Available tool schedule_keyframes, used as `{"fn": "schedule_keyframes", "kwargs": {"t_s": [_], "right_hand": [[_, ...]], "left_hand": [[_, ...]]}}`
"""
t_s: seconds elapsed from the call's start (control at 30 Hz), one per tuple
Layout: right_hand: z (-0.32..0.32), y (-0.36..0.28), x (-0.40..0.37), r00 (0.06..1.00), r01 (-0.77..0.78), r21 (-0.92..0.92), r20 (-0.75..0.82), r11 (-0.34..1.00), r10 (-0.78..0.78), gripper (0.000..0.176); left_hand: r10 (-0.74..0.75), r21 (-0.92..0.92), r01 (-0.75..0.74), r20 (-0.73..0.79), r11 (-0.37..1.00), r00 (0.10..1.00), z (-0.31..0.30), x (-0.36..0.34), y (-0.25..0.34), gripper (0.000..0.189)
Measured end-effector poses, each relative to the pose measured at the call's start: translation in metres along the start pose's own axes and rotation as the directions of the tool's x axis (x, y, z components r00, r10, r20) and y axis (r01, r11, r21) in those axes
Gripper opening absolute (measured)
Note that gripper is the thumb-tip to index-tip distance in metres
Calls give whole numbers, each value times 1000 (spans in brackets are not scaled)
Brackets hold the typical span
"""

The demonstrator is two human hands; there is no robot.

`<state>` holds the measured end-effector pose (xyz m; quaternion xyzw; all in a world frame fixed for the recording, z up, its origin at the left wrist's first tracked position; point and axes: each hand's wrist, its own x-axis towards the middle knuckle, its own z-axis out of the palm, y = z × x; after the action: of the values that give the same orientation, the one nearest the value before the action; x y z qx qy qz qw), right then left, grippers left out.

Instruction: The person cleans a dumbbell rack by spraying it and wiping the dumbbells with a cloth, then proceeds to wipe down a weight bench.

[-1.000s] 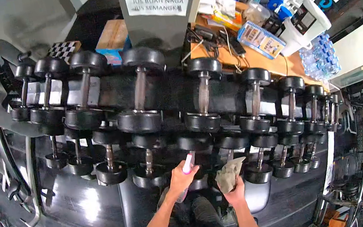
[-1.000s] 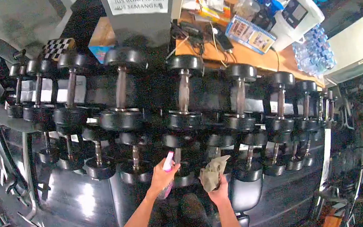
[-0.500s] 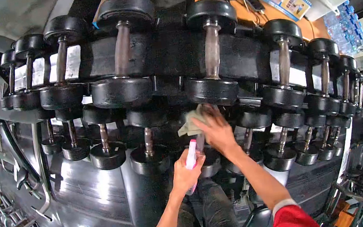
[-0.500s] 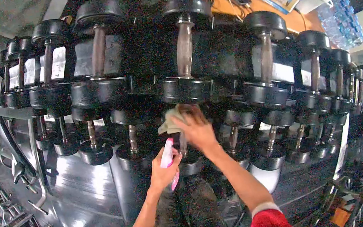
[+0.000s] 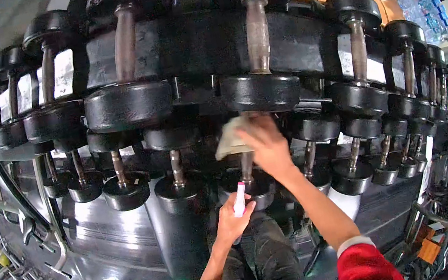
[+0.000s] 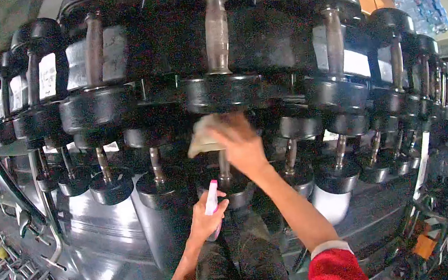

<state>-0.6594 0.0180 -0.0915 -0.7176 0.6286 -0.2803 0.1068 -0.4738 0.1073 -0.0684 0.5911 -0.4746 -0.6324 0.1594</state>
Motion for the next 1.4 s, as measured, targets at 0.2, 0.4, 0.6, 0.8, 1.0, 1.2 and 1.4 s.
{"fn": "schedule_keyframes", "kwargs": {"t_s": [0.2, 0.4, 0.6, 0.8, 1.0, 1.2, 1.4], "right_hand": [[11, 32, -46, 659, -664, 408, -76, 626, 748, 33], [8, -36, 16, 966, -252, -235, 2, 939, 260, 42], [82, -58, 54, 905, 263, -512, 424, 818, -26, 27], [18, -26, 16, 984, 174, -86, 57, 981, -170, 39], [13, 33, -44, 615, -678, 447, -91, 584, 784, 43], [21, 95, -1, 926, -365, -63, 82, 929, 369, 25], [-7, 109, 91, 535, -589, -228, 610, 775, 585, 48]], "left_hand": [[80, 1, -80, 92, 997, 993, 5, 5, -17, 23], [10, -2, -10, 62, 1000, 998, 7, 6, -17, 21], [-3, -13, 4, 75, 1000, 997, 11, 7, -21, 24], [0, 103, -6, 51, 995, 999, 9, 5, -20, 22], [103, 44, -104, 24, 994, 994, 10, 4, -28, 23], [83, 63, -85, 35, 994, 996, 10, 4, -26, 23], [43, 128, -48, 42, 991, 998, 9, 3, -14, 23]]}}
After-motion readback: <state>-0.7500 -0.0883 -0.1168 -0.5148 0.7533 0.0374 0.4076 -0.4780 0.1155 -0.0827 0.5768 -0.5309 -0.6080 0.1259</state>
